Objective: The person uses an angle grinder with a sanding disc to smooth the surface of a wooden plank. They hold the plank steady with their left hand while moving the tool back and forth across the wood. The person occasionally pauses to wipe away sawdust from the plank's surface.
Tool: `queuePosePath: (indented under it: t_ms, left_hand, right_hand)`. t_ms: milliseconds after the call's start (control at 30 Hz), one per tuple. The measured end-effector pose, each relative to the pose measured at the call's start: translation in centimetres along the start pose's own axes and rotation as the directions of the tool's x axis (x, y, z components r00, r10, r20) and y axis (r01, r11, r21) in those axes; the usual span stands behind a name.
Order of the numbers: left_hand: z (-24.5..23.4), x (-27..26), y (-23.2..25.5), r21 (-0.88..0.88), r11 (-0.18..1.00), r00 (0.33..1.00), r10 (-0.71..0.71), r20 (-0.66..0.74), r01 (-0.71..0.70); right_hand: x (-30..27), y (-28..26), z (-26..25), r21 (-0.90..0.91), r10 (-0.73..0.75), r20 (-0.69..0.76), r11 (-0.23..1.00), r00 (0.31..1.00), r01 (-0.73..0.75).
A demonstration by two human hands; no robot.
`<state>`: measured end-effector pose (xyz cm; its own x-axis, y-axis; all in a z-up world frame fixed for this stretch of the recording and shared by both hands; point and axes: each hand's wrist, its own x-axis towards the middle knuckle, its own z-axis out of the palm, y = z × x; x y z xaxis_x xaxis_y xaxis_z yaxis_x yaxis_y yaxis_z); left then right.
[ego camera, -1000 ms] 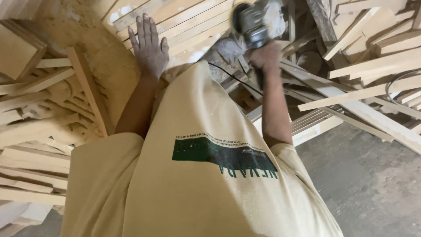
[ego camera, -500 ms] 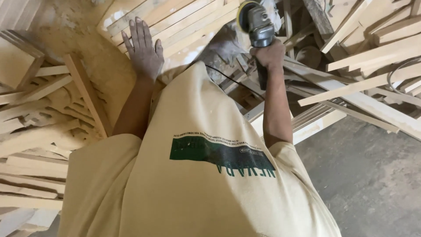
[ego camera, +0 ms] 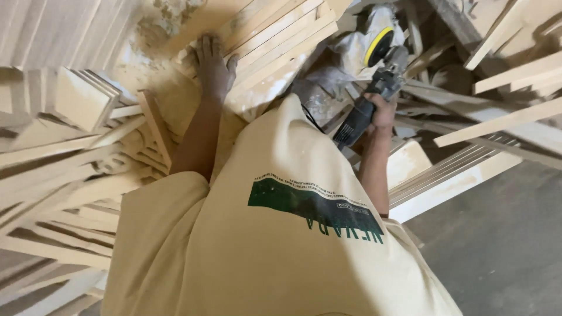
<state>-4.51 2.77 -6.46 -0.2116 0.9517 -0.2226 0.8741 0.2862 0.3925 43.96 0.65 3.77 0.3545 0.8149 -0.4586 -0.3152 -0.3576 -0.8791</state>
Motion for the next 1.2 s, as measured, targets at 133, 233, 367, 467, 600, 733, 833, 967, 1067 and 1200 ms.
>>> queuePosePath:
  t_ms: [133, 233, 367, 467, 600, 733, 833, 967, 1067, 1200]
  left_hand:
    - [-0.7, 2.5, -1.3, 0.132, 0.988, 0.996, 0.084, -0.033, -0.079]
    - [-4.1, 2.9, 0.2, 0.067, 0.998, 0.996, 0.002, 0.092, -0.008]
    - [-5.4, 2.3, 1.6, -0.064, 0.989, 0.975, -0.121, 0.188, 0.135]
    - [-2.7, 3.8, -0.8, -0.305, 0.95, 0.993, -0.093, -0.073, 0.066]
    - [-0.7, 5.1, -4.6, -0.007, 0.995, 0.947, 0.096, -0.305, -0.103]
    - [-0.4, 5.0, -4.9, 0.234, 0.968, 0.961, 0.15, -0.234, -0.094]
    - [-1.6, 3.2, -2.5, 0.299, 0.948, 0.931, 0.202, -0.304, -0.108]
    - [-0.8, 1.1, 1.6, 0.65, 0.69, 0.899, 0.437, -0.025, -0.318]
    - [4.0, 0.9, 2.8, 0.26, 0.965, 0.988, 0.061, -0.144, -0.022]
    - [3.8, 2.5, 2.5, 0.17, 0.985, 0.968, 0.03, -0.25, 0.013]
  right_hand:
    - [1.8, 2.8, -5.4, -0.116, 0.012, -0.03, 0.993, 0.999, -0.015]
    - [1.2, 2.9, -5.5, -0.098, -0.03, -0.02, 0.995, 0.999, 0.027]
    - [-0.8, 1.3, -4.2, 0.019, 0.016, -0.076, 1.0, 0.997, -0.015]
    - [-0.8, 1.9, -4.3, 0.015, 0.021, -0.08, 1.0, 0.997, -0.02]
    - [-2.5, 0.2, -2.5, -0.063, 0.034, -0.079, 0.997, 0.996, -0.039]
    - [-3.1, -0.7, -0.8, 0.058, 0.041, -0.074, 0.998, 0.996, -0.037]
    - [-3.0, -0.5, -0.6, 0.049, 0.022, -0.068, 0.999, 0.997, -0.019]
    - [-3.2, -0.9, -0.3, 0.063, 0.006, 0.015, 0.998, 1.0, -0.007]
    - [-3.1, -1.1, 0.1, 0.025, -0.016, 0.013, 1.0, 1.0, 0.016]
    - [-3.5, -1.5, 0.5, 0.023, 0.014, -0.019, 1.0, 1.0, -0.013]
